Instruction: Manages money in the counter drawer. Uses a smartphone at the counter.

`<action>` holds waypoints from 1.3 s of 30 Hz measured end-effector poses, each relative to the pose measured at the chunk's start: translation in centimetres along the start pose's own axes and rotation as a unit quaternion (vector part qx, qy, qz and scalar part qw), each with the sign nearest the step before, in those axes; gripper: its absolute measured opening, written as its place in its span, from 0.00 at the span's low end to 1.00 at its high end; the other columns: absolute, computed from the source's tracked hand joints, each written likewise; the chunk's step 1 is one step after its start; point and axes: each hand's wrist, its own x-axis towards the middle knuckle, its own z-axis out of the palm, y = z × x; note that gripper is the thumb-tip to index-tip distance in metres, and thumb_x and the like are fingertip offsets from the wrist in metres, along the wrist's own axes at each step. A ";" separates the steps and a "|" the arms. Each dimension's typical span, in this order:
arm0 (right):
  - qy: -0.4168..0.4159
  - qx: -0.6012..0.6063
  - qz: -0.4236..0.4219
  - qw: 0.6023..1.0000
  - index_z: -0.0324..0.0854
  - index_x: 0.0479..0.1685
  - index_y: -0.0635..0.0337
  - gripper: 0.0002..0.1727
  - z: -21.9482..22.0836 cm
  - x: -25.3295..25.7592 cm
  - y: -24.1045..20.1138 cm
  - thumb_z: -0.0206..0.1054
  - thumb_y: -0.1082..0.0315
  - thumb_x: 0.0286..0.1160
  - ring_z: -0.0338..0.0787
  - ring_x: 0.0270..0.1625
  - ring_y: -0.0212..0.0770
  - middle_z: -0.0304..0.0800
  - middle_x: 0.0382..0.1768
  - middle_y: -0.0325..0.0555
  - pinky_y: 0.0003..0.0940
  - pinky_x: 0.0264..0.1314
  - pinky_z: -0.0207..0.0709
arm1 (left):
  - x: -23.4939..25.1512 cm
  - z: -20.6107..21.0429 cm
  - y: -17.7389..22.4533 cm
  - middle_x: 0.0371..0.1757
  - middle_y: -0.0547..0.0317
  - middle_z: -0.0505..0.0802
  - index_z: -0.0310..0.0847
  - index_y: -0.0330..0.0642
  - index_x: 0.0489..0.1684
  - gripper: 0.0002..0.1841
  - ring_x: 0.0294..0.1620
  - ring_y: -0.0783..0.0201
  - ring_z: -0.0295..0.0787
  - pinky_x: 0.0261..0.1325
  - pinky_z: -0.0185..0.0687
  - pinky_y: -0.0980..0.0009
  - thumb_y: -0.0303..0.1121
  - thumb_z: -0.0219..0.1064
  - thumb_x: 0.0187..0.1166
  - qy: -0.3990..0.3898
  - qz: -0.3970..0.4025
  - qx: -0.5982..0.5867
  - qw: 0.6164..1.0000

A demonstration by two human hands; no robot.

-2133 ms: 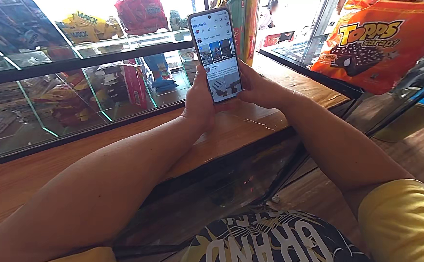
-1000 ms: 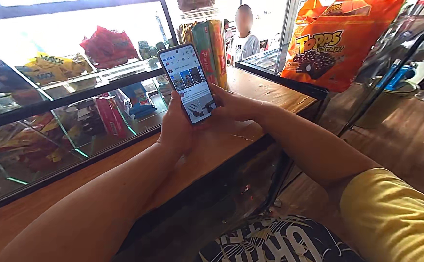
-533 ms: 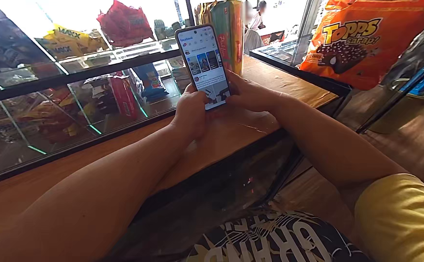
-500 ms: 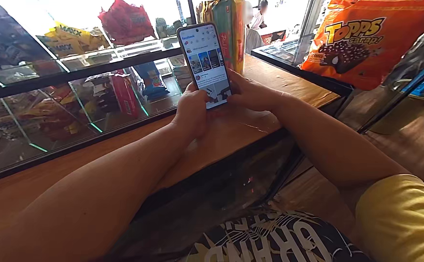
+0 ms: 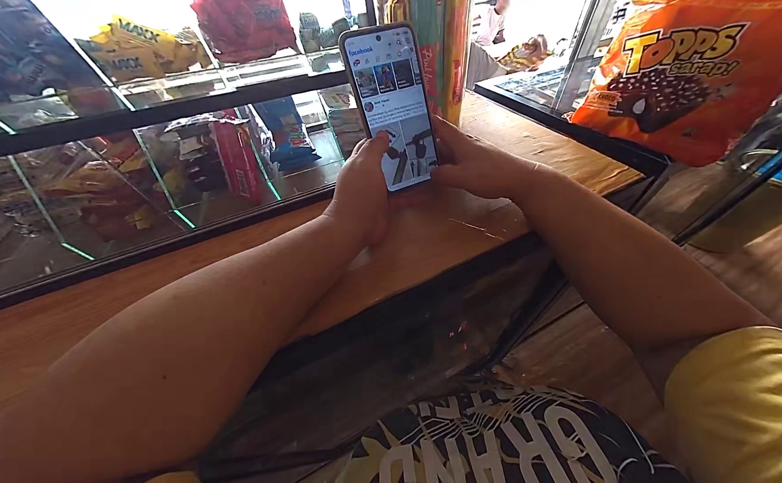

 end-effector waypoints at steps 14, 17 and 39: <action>0.006 -0.007 -0.013 1.000 0.39 0.95 0.61 0.49 0.0 0.1 0.2 0.60 0.71 0.70 0.86 0.71 0.37 0.80 0.75 0.56 0.36 0.74 0.80 | -0.1 -0.3 0.1 0.72 0.54 0.86 0.65 0.57 0.82 0.35 0.67 0.50 0.87 0.55 0.89 0.45 0.62 0.24 0.91 -0.041 0.012 0.006 0.999; 0.004 -0.007 -0.016 1.000 0.39 0.95 0.60 0.48 0.0 0.1 0.2 0.60 0.71 0.70 0.87 0.70 0.36 0.81 0.74 0.55 0.36 0.73 0.81 | -0.2 -0.2 0.1 0.71 0.54 0.87 0.66 0.57 0.82 0.36 0.67 0.50 0.88 0.54 0.89 0.45 0.63 0.24 0.90 -0.040 0.013 0.002 0.999; -0.004 0.010 0.003 1.000 0.37 0.96 0.59 0.50 -0.1 0.1 0.3 0.60 0.71 0.69 0.85 0.72 0.36 0.78 0.77 0.55 0.36 0.75 0.79 | -0.1 -0.2 0.1 0.73 0.53 0.85 0.64 0.60 0.84 0.37 0.69 0.48 0.86 0.56 0.88 0.42 0.65 0.22 0.89 -0.045 0.007 -0.005 0.999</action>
